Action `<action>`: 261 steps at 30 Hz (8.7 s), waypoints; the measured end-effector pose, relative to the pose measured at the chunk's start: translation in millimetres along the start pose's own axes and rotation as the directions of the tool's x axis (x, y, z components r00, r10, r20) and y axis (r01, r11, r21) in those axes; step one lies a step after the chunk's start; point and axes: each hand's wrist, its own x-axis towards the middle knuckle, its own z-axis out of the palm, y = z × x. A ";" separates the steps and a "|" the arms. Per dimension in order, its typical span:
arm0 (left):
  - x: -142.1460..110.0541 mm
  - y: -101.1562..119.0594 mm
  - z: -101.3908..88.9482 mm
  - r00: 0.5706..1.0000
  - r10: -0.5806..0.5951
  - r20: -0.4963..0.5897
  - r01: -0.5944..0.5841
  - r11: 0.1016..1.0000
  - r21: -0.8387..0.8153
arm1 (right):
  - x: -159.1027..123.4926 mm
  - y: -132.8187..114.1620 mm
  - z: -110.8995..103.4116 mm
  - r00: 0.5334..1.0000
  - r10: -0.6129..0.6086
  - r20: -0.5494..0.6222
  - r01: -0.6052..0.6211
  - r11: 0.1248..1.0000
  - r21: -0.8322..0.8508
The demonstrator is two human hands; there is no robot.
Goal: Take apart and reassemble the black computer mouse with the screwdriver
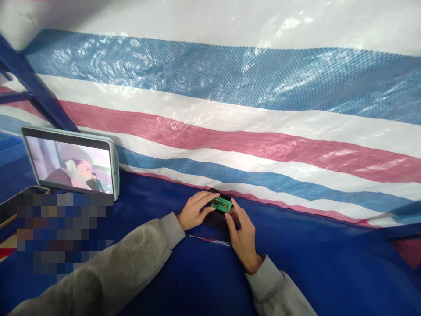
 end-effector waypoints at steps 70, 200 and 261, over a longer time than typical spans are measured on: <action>-13.7 0.7 -17.6 0.953 0.126 0.277 -0.209 0.933 0.295 | 11.0 -0.2 0.7 0.987 -0.046 -0.152 0.031 0.994 -0.105; -10.8 0.2 -20.8 0.988 0.019 0.154 -0.037 0.992 0.119 | 13.9 -4.2 -10.7 0.917 -0.353 0.184 0.375 0.921 -0.105; -9.8 -3.4 -23.0 0.948 0.006 0.317 -0.031 0.997 0.074 | 15.6 -3.8 -12.3 0.963 -0.131 0.236 0.180 0.964 -0.198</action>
